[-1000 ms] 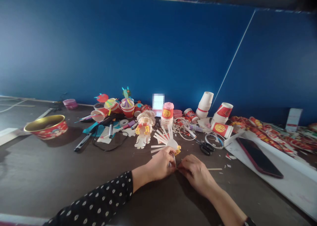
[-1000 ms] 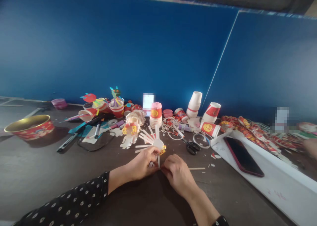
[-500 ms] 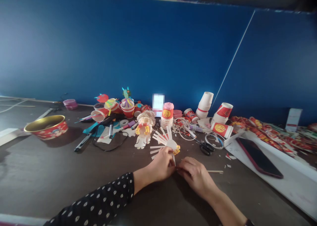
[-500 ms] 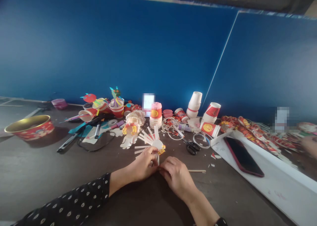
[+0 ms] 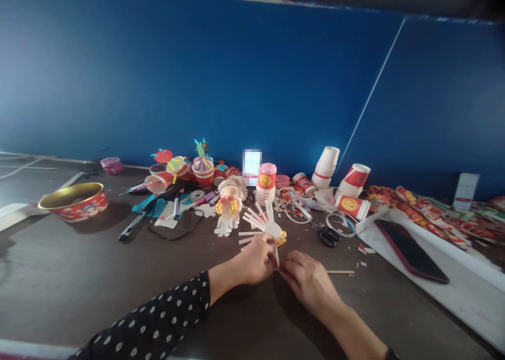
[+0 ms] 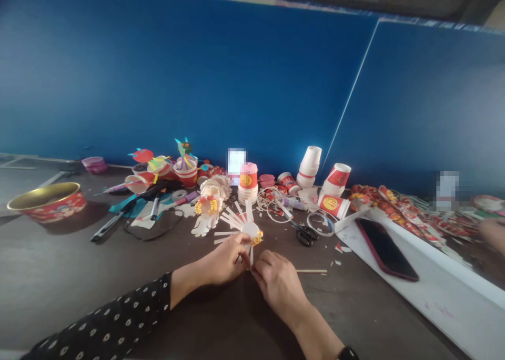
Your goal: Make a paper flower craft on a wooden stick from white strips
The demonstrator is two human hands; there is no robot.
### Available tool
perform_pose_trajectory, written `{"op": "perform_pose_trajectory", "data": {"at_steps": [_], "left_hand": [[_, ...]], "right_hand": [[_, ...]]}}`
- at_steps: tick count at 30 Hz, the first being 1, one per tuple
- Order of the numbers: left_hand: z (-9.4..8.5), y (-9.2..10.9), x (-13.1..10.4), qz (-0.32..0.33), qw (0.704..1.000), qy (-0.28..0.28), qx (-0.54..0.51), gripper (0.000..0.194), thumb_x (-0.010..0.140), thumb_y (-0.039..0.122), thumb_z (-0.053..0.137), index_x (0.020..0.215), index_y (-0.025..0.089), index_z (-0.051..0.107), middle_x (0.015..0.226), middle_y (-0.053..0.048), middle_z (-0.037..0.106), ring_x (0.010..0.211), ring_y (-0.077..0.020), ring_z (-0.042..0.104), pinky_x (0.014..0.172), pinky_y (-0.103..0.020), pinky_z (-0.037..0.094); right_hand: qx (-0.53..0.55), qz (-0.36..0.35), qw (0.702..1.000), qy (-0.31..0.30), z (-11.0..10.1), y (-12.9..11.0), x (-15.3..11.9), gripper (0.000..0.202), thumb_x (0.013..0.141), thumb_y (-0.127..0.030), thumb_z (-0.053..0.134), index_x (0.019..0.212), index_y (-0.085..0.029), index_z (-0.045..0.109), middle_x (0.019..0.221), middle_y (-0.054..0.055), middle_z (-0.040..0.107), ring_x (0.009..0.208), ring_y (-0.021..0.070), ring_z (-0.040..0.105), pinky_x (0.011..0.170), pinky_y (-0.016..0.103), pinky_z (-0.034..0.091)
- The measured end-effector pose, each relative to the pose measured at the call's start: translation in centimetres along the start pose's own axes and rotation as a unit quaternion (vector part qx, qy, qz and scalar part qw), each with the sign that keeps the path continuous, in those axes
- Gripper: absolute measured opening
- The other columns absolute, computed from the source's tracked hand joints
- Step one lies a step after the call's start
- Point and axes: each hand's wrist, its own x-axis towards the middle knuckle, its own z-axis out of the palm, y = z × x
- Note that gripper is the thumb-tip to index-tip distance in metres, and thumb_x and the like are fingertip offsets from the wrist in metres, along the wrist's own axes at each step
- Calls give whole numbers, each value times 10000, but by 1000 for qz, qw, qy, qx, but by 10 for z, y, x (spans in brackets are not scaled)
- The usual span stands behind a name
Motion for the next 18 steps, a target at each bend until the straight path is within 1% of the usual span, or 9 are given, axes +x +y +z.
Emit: {"op": "perform_pose_trajectory", "data": {"at_steps": [3, 7, 11, 13, 15, 18], "left_hand": [[-3, 0, 0, 4, 1000, -14, 6, 86, 639, 117, 564, 624, 150, 643, 1005, -91, 565, 963, -258, 533, 883, -340, 429], [-4, -1, 0, 11, 1000, -24, 7, 74, 631, 125, 587, 651, 143, 656, 1034, -104, 534, 953, -256, 527, 853, -341, 442], [-4, 1, 0, 9, 1000, -14, 2, 36, 645, 167, 640, 650, 141, 664, 1034, -107, 524, 1005, -277, 498, 884, -359, 420], [-3, 3, 0, 1, 1000, -4, -2, 62, 622, 187, 691, 666, 146, 676, 1050, -104, 523, 1017, -280, 488, 901, -367, 405], [-1, 4, 0, -14, 1000, 8, -3, 86, 598, 178, 721, 675, 155, 688, 1062, -96, 530, 1013, -274, 489, 905, -369, 398], [4, 4, -1, -35, 999, 20, -4, 59, 608, 156, 712, 665, 169, 705, 1097, -91, 538, 1036, -276, 480, 912, -367, 391]], "right_hand": [[-18, -1, 1000, 2, 0, -1, 1, 190, 867, -184, 471, 711, -185, 581, 726, 7, 549, 666, 122, 502, 615, 231, 356], [-27, -3, 1000, -4, 0, -1, 2, 179, 860, -163, 474, 715, -187, 574, 737, 4, 550, 684, 120, 502, 633, 227, 354], [-39, 4, 999, -15, 3, 0, 3, 168, 838, -112, 459, 728, -185, 564, 757, 10, 548, 696, 125, 495, 645, 233, 354], [-45, 7, 999, -20, 4, 0, 3, 158, 820, -86, 453, 746, -180, 558, 767, 16, 545, 703, 131, 489, 648, 238, 354], [-54, 7, 998, -24, 4, -1, 4, 158, 802, -67, 446, 759, -175, 553, 774, 24, 541, 706, 137, 482, 645, 242, 353], [-69, 12, 997, -26, 5, -1, 4, 170, 775, -42, 440, 760, -174, 548, 771, 30, 537, 707, 144, 474, 635, 250, 345]]}}
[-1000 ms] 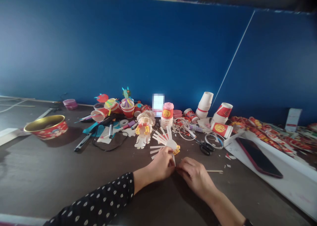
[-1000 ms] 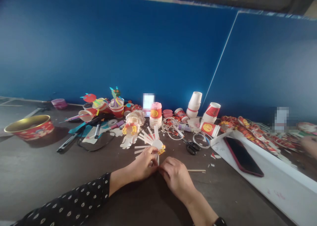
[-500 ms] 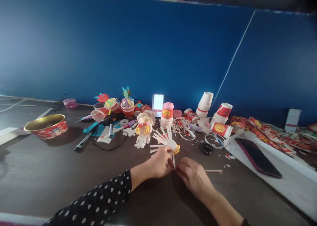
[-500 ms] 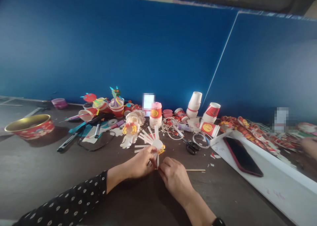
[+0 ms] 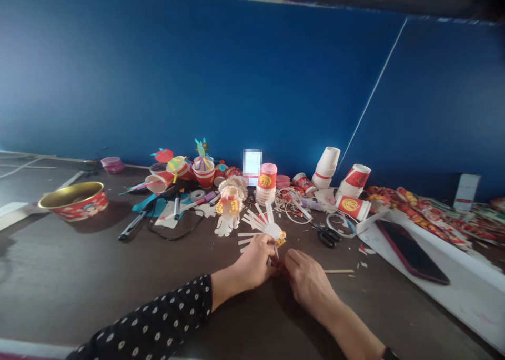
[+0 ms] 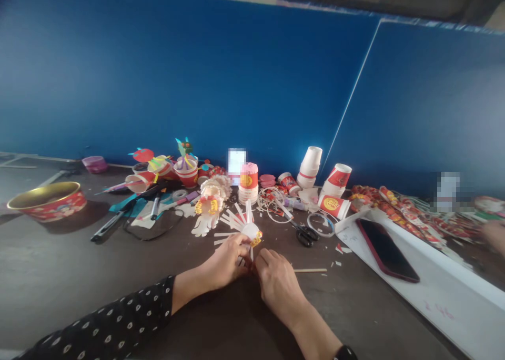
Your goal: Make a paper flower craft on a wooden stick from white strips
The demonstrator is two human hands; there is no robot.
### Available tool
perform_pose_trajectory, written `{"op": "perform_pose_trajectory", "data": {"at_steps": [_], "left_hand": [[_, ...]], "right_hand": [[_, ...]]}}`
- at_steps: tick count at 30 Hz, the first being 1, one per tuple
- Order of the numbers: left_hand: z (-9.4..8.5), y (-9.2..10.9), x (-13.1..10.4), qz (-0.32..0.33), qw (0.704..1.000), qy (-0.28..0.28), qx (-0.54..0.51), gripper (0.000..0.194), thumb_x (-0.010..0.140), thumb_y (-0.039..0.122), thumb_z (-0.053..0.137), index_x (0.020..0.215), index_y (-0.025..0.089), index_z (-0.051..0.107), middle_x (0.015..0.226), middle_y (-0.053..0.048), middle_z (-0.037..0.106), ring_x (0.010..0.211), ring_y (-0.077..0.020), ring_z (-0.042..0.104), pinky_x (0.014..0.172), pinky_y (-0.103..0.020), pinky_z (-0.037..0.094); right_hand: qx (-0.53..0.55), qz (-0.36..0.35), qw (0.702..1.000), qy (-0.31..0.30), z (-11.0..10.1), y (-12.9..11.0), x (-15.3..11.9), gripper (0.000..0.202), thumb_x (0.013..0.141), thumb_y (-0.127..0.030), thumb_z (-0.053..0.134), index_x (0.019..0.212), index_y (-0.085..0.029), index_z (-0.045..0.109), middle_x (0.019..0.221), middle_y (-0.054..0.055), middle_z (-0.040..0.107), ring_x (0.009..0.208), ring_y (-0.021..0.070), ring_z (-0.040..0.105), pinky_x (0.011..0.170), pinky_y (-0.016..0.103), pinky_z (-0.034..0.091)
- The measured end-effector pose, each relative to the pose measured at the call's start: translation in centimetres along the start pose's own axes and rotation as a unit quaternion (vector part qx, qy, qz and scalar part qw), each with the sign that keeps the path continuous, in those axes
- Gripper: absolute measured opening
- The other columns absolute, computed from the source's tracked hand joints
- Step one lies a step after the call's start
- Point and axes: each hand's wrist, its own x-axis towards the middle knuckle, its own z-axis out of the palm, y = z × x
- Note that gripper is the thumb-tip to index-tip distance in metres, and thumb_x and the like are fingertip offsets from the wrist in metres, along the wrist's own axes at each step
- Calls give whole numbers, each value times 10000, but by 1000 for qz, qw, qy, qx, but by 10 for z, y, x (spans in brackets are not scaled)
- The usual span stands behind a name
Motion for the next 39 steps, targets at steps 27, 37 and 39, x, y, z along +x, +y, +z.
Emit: {"op": "perform_pose_trajectory", "data": {"at_steps": [27, 37, 39], "left_hand": [[2, 0, -2, 21, 1000, 11, 7, 62, 612, 151, 669, 671, 137, 656, 1087, -118, 510, 1011, -271, 494, 908, -373, 402], [11, 0, -5, 23, 998, 49, 27, 98, 625, 110, 588, 638, 143, 679, 1092, -114, 524, 1028, -278, 478, 884, -368, 425], [11, 0, -4, 26, 998, 51, 33, 99, 625, 114, 585, 636, 138, 681, 1108, -122, 517, 1037, -284, 474, 901, -376, 414]], "right_hand": [[42, 0, 999, -29, -10, -1, 1, 164, 780, -53, 431, 784, -182, 532, 801, 19, 544, 726, 139, 470, 654, 243, 337], [10, 19, 1000, -17, -13, -5, -1, 180, 776, -51, 451, 724, -188, 557, 753, 8, 557, 692, 146, 474, 646, 261, 338], [11, 17, 1000, -23, -16, -7, -4, 204, 810, -64, 432, 742, -190, 578, 770, 12, 575, 704, 146, 489, 664, 261, 348]]}}
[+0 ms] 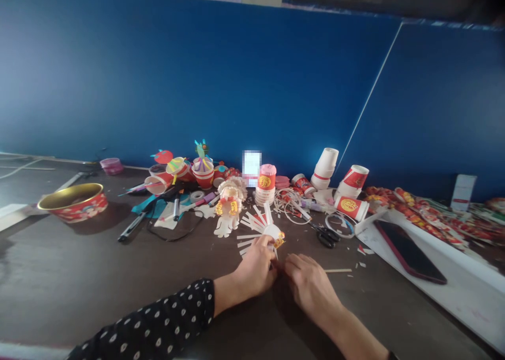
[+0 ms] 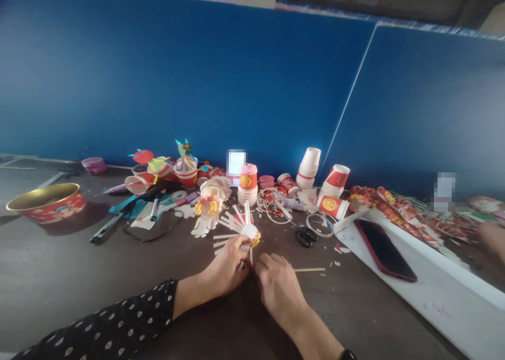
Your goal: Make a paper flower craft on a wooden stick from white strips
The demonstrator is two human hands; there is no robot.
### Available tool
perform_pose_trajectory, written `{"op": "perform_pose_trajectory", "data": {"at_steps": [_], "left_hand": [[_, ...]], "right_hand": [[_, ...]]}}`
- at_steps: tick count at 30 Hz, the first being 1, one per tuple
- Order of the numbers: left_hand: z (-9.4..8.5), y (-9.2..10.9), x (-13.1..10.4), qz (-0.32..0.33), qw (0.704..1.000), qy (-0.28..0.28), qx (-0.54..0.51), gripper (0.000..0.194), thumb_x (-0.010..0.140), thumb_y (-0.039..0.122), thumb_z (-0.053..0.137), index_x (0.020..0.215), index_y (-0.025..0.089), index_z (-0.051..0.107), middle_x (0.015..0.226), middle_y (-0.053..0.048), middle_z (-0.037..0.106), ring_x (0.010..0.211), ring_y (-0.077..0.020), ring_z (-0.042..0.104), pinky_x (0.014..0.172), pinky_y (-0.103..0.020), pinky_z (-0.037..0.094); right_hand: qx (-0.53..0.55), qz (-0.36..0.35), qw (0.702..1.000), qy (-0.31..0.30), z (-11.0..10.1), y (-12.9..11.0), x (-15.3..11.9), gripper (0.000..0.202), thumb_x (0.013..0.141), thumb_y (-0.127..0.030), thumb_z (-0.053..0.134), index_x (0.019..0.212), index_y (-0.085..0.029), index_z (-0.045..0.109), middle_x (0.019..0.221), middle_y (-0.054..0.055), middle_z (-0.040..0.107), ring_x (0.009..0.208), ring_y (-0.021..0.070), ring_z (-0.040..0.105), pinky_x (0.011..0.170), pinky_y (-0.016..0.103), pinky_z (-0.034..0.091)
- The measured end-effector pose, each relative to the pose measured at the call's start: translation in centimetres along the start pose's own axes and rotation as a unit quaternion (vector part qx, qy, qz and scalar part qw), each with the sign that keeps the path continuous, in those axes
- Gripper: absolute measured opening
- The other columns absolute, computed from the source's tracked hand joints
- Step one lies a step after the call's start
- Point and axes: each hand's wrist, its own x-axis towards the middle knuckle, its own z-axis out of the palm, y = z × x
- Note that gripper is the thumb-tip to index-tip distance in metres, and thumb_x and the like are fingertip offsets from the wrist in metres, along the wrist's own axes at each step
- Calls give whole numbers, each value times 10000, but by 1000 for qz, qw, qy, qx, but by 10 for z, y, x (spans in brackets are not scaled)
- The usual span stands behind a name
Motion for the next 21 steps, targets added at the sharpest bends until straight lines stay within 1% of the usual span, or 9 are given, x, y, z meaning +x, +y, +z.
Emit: {"op": "perform_pose_trajectory", "data": {"at_steps": [5, 9, 12, 16, 21], "left_hand": [[2, 1, 0, -4, 1000, 11, -7, 87, 632, 134, 592, 626, 141, 678, 1142, -125, 497, 1059, -286, 469, 919, -375, 404], [3, 0, -1, 6, 1000, 17, 2, 101, 639, 124, 575, 637, 145, 674, 1151, -122, 482, 1066, -281, 460, 921, -378, 405], [4, -2, -1, 18, 1000, 17, 12, 108, 656, 128, 558, 646, 144, 665, 1147, -124, 476, 1071, -284, 449, 921, -388, 406], [5, -5, 0, 14, 1000, 14, 11, 112, 647, 104, 546, 634, 143, 651, 1103, -123, 489, 1027, -272, 464, 895, -377, 425], [6, -3, 1, 4, 1000, 13, 4, 121, 627, 79, 534, 621, 139, 638, 1052, -128, 500, 992, -263, 479, 858, -355, 443]], "right_hand": [[8, -7, 1000, -21, -5, -4, -9, 251, 845, -76, 406, 900, -205, 614, 871, 20, 612, 794, 156, 523, 732, 269, 373], [13, -10, 1000, -17, -4, -4, -9, 229, 855, -100, 429, 934, -209, 614, 887, 13, 613, 804, 152, 523, 734, 262, 385], [10, -8, 1000, -4, -4, -4, -5, 219, 862, -103, 434, 855, -209, 625, 824, 5, 614, 747, 143, 520, 691, 253, 386], [-14, -9, 1000, -8, -6, -5, 3, 237, 858, -97, 439, 731, -195, 614, 752, 3, 608, 702, 140, 519, 634, 252, 368], [-28, -22, 999, -14, -4, -4, 5, 218, 848, -107, 459, 699, -185, 597, 740, 1, 602, 685, 137, 510, 618, 258, 354]]}}
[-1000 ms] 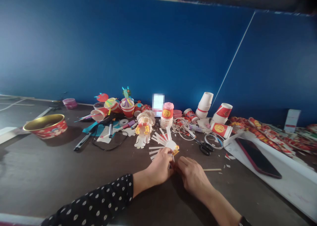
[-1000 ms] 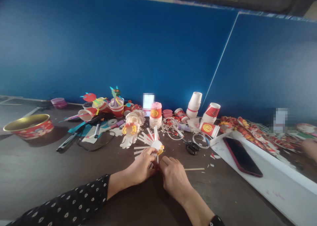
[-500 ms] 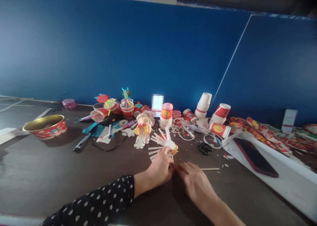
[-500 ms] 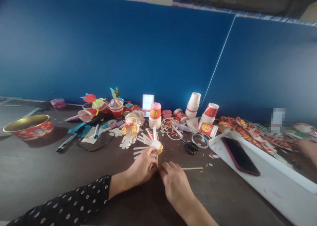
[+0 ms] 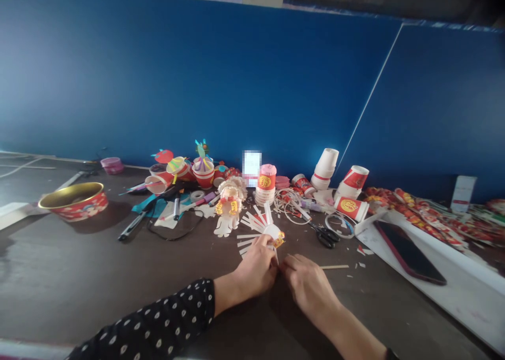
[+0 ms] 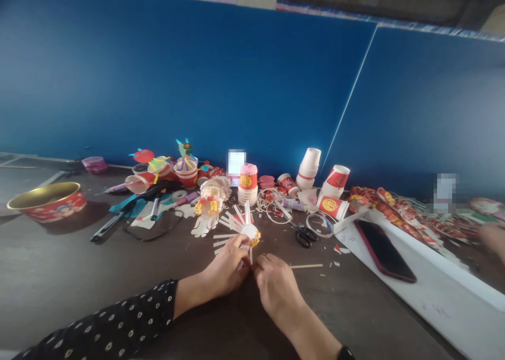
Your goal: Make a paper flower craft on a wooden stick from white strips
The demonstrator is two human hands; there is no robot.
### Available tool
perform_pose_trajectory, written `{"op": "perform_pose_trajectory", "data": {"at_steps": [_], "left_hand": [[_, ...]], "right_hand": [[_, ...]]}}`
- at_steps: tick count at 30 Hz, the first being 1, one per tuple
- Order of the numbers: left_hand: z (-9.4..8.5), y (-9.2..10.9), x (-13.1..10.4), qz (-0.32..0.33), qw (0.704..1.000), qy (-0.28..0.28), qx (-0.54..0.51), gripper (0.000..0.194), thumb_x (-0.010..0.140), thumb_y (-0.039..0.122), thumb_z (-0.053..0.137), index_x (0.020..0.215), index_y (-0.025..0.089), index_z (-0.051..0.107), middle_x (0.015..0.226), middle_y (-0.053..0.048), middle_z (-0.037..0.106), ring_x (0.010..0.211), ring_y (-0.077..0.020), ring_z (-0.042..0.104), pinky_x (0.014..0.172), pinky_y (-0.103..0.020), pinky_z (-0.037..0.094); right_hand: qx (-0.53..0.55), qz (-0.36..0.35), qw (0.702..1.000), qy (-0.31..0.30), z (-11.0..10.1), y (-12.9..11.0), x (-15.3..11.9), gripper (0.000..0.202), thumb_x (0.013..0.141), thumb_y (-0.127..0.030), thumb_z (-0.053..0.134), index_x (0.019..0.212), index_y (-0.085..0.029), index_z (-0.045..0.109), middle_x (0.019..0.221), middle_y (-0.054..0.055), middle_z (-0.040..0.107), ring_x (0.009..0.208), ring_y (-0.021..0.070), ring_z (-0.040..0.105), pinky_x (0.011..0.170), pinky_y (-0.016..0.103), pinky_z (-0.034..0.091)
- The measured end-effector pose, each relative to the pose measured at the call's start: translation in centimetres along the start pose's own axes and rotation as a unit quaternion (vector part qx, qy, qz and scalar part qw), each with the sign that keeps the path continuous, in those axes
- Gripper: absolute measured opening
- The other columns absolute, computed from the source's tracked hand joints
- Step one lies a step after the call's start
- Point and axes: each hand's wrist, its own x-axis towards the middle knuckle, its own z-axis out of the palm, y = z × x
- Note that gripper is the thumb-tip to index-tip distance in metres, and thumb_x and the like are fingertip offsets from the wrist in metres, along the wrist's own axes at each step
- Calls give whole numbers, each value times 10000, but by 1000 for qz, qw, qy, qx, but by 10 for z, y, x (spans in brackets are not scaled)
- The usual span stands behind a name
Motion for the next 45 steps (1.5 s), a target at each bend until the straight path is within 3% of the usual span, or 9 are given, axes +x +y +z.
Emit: {"op": "perform_pose_trajectory", "data": {"at_steps": [7, 13, 20, 25, 28, 31, 35, 45], "left_hand": [[-8, 4, 2, -22, 1000, -20, -6, 99, 598, 112, 594, 674, 147, 647, 1004, -104, 516, 950, -258, 493, 848, -371, 433], [-4, 0, 2, -21, 1000, -8, -3, 126, 600, 82, 551, 610, 156, 653, 1025, -100, 545, 992, -259, 490, 870, -354, 429], [-5, 5, 2, -21, 1000, 0, -4, 125, 641, 117, 553, 616, 145, 672, 1047, -120, 539, 1009, -263, 492, 890, -352, 419], [-8, 8, 1, -16, 1000, -5, 7, 105, 663, 139, 563, 620, 138, 658, 1011, -125, 536, 974, -265, 506, 893, -378, 407], [-11, 6, 2, -13, 1000, -15, 4, 104, 633, 100, 569, 691, 132, 650, 1024, -127, 523, 984, -270, 500, 893, -387, 405], [-13, 2, 5, -23, 999, -18, -23, 242, 559, 10, 548, 759, 119, 630, 994, -117, 527, 950, -251, 517, 857, -351, 429], [-13, -1, 8, -19, 999, -1, -48, 297, 530, -66, 471, 719, 119, 605, 922, -93, 546, 908, -218, 534, 827, -311, 438], [-11, -4, 9, -17, 998, 14, -51, 318, 543, -83, 435, 709, 130, 604, 904, -82, 559, 882, -206, 541, 805, -301, 442]], "right_hand": [[-3, -29, 1000, 11, 6, 0, -1, 159, 826, -119, 478, 781, -192, 611, 776, 13, 600, 724, 141, 505, 657, 273, 351], [-17, -5, 1000, 3, 6, 0, -2, 160, 830, -141, 467, 778, -195, 609, 772, 18, 605, 726, 153, 507, 657, 289, 329], [-14, -17, 1000, 20, 5, -3, -14, 200, 810, -108, 474, 921, -182, 624, 820, 41, 640, 749, 174, 528, 738, 316, 329], [-18, -24, 999, 40, 5, -7, -16, 233, 817, -92, 489, 982, -192, 619, 903, 47, 646, 871, 193, 521, 839, 333, 304], [-31, -21, 998, 45, 5, -7, -12, 217, 839, -97, 474, 944, -208, 628, 863, 34, 646, 853, 189, 518, 826, 331, 307], [-62, -27, 996, 52, 7, -7, -9, 204, 835, -86, 482, 916, -199, 632, 842, 31, 645, 844, 183, 519, 817, 329, 303], [-85, -12, 994, 67, 11, -8, -10, 158, 805, -105, 547, 918, -180, 627, 843, 21, 634, 860, 176, 518, 840, 330, 286], [-88, 25, 994, 57, 13, -7, -8, 160, 833, -164, 534, 966, -213, 608, 880, 10, 616, 875, 170, 506, 834, 351, 272]]}}
